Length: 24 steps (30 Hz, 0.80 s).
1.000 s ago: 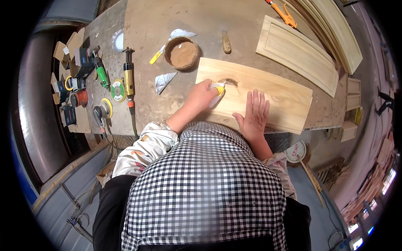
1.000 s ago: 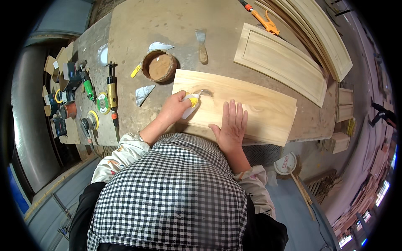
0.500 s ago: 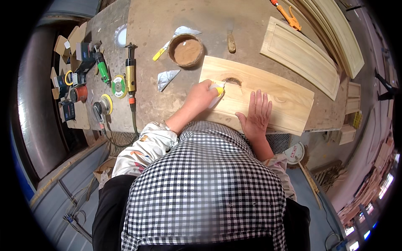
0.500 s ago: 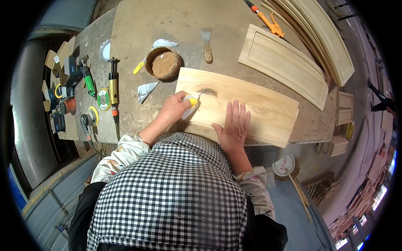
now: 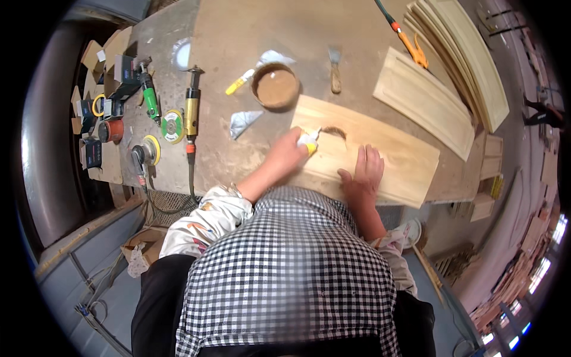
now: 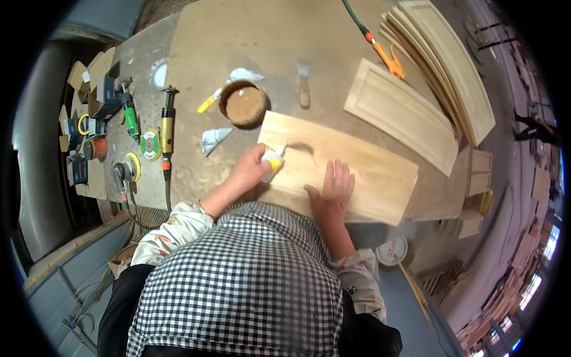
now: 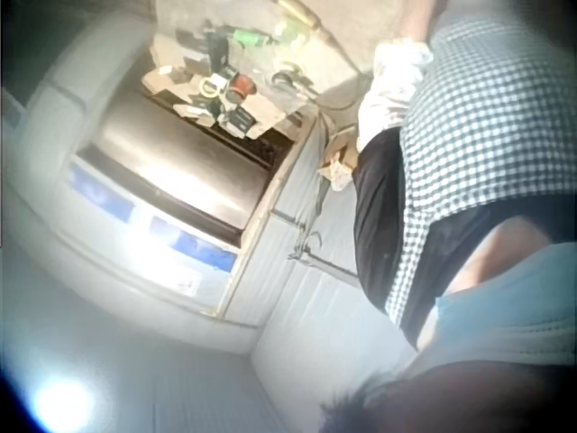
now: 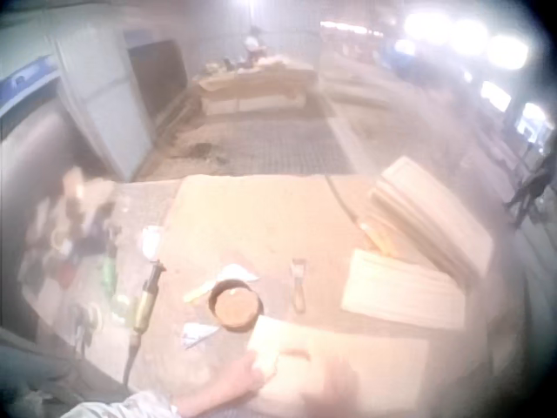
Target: The person smooths the edges of wooden panels using a sanding block and applies a substance from a bottle to the surface. They then use a power sander to smooth the panels and stack them on the workbench.
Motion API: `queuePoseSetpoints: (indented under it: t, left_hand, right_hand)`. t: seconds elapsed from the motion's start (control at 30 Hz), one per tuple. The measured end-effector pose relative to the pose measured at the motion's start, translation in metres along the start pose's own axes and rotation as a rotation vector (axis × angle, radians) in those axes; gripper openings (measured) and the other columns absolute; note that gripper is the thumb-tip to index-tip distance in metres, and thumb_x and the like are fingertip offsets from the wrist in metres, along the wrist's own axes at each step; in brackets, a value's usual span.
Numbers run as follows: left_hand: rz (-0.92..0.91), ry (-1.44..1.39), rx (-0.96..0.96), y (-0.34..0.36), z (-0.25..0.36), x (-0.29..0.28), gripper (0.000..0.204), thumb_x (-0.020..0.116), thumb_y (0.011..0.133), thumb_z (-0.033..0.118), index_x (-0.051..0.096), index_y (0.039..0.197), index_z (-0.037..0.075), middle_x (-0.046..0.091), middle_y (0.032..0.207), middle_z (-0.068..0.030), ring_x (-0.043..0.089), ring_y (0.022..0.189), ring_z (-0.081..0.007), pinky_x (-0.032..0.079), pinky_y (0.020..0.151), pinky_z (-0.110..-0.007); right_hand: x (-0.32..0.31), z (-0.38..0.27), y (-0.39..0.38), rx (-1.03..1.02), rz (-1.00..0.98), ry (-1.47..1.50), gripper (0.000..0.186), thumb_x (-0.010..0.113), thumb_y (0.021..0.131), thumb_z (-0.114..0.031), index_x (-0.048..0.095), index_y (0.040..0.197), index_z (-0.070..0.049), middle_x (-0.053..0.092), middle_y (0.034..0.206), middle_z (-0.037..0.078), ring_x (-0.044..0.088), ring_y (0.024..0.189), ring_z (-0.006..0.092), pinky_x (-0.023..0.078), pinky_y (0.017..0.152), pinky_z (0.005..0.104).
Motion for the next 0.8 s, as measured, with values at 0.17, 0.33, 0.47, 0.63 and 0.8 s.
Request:
queuePoseSetpoints:
  t: [0.17,0.33,0.47,0.63,0.8]
  left_hand:
    - [0.063,-0.35,0.046,-0.011,-0.025,-0.016,0.03,0.063,0.086,0.015,0.054,0.112,0.001,0.066,0.098,-0.0133,0.065,0.091,-0.0222,0.05,0.079,-0.034]
    - [0.124,-0.685,0.019,-0.038,-0.042,-0.056,0.037,0.058,0.09,0.001,0.05,0.126,0.0,0.064,0.113,-0.0084,0.061,0.101,-0.0134,0.05,0.086,-0.027]
    - [0.183,-0.768,0.016,-0.055,-0.056,-0.075,0.042,0.056,0.092,0.0,0.047,0.133,0.0,0.063,0.118,-0.0086,0.062,0.106,-0.0156,0.05,0.09,-0.028]
    - [0.179,-0.784,0.014,-0.067,-0.073,-0.082,0.043,0.054,0.089,-0.003,0.048,0.132,0.001,0.063,0.117,-0.0091,0.063,0.104,-0.0156,0.051,0.088,-0.028]
    - [0.177,-0.773,0.051,-0.066,-0.061,-0.086,0.039,0.055,0.089,-0.001,0.049,0.128,-0.001,0.064,0.113,-0.0087,0.064,0.101,-0.0148,0.051,0.086,-0.028]
  right_hand:
    - [-0.034,-0.061,0.088,-0.168,0.279,0.2,0.02,0.073,0.075,-0.01,0.071,0.094,-0.008,0.063,0.088,0.007,0.058,0.091,0.0285,0.043,0.082,0.041]
    - [0.016,-0.145,0.178,-0.47,0.112,0.033,0.008,0.067,0.074,-0.009,0.072,0.081,-0.01,0.066,0.086,0.007,0.061,0.089,0.0262,0.046,0.075,0.0398]
    - [0.109,-0.177,0.216,-0.353,-0.303,-0.368,0.014,0.064,0.079,-0.011,0.077,0.083,-0.014,0.073,0.09,0.008,0.07,0.089,0.0244,0.053,0.072,0.0367]
    - [0.129,-0.187,0.215,-0.254,-0.425,-0.298,0.015,0.066,0.08,-0.009,0.078,0.088,-0.011,0.074,0.089,0.011,0.073,0.088,0.0247,0.057,0.071,0.0367]
    - [0.099,-0.169,0.197,-0.354,0.068,0.073,0.011,0.067,0.074,-0.016,0.07,0.078,-0.006,0.068,0.083,0.009,0.067,0.077,0.0304,0.054,0.068,0.0421]
Point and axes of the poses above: each hand's wrist, its own y-axis towards the middle knuckle, its own x-axis out of the palm, z = x × y, the point moved 7 cm from there along y, towards the middle knuckle
